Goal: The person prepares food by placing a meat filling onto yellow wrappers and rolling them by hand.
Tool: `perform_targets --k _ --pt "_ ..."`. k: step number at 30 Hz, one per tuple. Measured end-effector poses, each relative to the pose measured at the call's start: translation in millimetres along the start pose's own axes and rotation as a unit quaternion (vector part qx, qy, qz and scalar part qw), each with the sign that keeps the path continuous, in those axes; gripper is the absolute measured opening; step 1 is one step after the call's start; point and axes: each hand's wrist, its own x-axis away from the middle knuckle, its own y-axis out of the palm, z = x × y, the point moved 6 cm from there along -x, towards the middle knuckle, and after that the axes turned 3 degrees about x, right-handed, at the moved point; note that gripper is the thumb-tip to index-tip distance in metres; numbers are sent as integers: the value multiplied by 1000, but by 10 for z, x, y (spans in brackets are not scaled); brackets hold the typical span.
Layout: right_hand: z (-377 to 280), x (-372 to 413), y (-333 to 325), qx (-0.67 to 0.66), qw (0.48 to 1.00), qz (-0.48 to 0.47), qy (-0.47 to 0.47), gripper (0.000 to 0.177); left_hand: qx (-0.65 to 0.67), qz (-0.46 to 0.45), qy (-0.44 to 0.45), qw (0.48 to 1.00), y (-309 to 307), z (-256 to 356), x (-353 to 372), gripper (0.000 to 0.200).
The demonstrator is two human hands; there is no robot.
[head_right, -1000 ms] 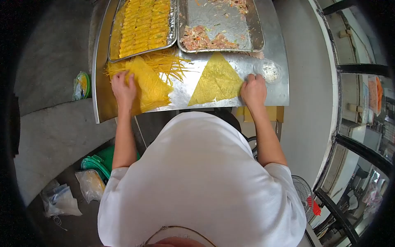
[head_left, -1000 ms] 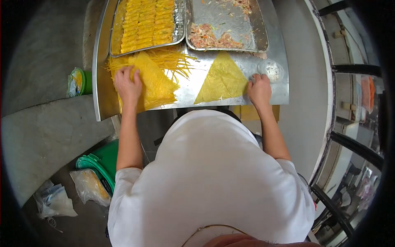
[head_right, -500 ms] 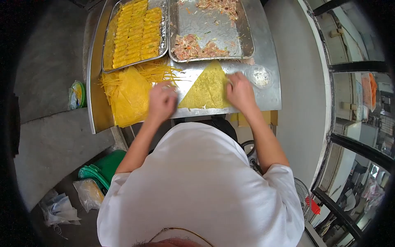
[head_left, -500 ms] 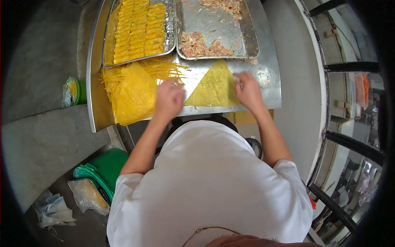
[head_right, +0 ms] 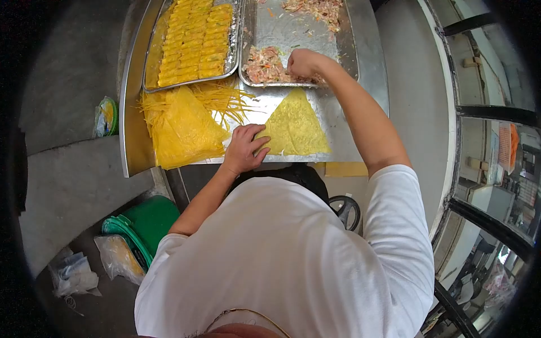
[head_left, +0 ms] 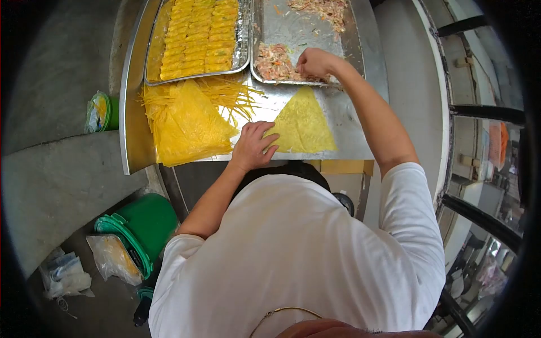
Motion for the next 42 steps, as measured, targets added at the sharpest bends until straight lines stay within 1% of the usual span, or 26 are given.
perform_targets --k 1,2,4,8,11,15,16,17,18,19,21,22,24,25,27,28,29,31,32,33,34,36,37,39,40,42 --pt "31 -21 -24 -65 998 -20 4 21 -4 2 8 1000 -7 -5 -25 36" --pt "41 -44 -27 -64 998 -21 1 21 -7 3 7 1000 -14 -10 -37 36" --pt "-140 96 -28 56 997 -39 -41 19 -5 10 11 1000 -18 16 -43 36" --pt "-236 178 -63 87 992 -59 -76 17 -25 19 13 999 -22 44 -51 39" --pt "-349 279 -111 135 982 -29 -128 16 -53 30 12 998 -36 94 -74 38" --pt "-400 446 -294 121 977 -83 -152 10 -55 30 5 998 -23 96 -63 38" --pt "-277 402 -320 -48 984 -90 -143 10 -57 30 6 998 -21 98 -59 37" --pt "-154 348 -378 -214 964 -92 -130 11 -60 34 4 998 -27 97 -57 37" --pt "-31 294 -384 -298 937 -125 -131 15 -56 36 10 998 -27 97 -53 39" --pt "2 364 -384 -296 938 -123 -132 15 -50 36 18 998 -25 101 -51 42" --pt "25 546 -376 -509 845 -97 -130 18 -50 40 24 998 -25 84 -52 40" --pt "-37 688 -303 -510 846 -93 -126 18 -47 42 24 998 -29 84 -34 38" --pt "-149 949 -180 -589 796 -69 -122 22 -45 43 30 998 -32 68 -27 36" --pt "-158 1010 -83 -588 798 -70 -112 22 -47 44 32 997 -24 67 -13 33" --pt "-242 1136 154 -487 851 -96 -174 25 -50 38 30 998 15 25 11 29" --pt "-259 1177 308 -456 875 -64 -153 22 -43 39 27 998 19 5 11 29" --pt "-313 1240 468 -457 876 -63 -144 22 -35 38 26 998 19 -3 17 29" --pt "-430 1355 690 -262 956 15 -132 19 -30 41 29 998 29 -17 27 29" --pt "-497 1402 829 -254 960 44 -106 14 -33 44 29 998 30 -26 28 29" --pt "-490 1365 1006 -253 961 45 -99 14 -27 45 31 998 25 -23 23 29" --pt "-498 1334 1174 -176 970 91 -139 13 -28 48 28 998 9 -18 21 30" --pt "-599 1349 1397 -1 963 176 -202 11 -22 48 27 998 -4 -39 51 30" --pt "-600 1385 1451 1 965 174 -197 11 -18 51 27 998 3 -49 57 30" --pt "-653 1554 1415 16 932 295 -209 11 -14 57 18 998 13 -82 63 31" --pt "-654 1595 1477 12 934 292 -207 11 -12 53 16 998 19 -78 80 32" --pt "-532 1584 1437 36 945 296 -136 10 -18 59 25 998 2 -77 72 33"
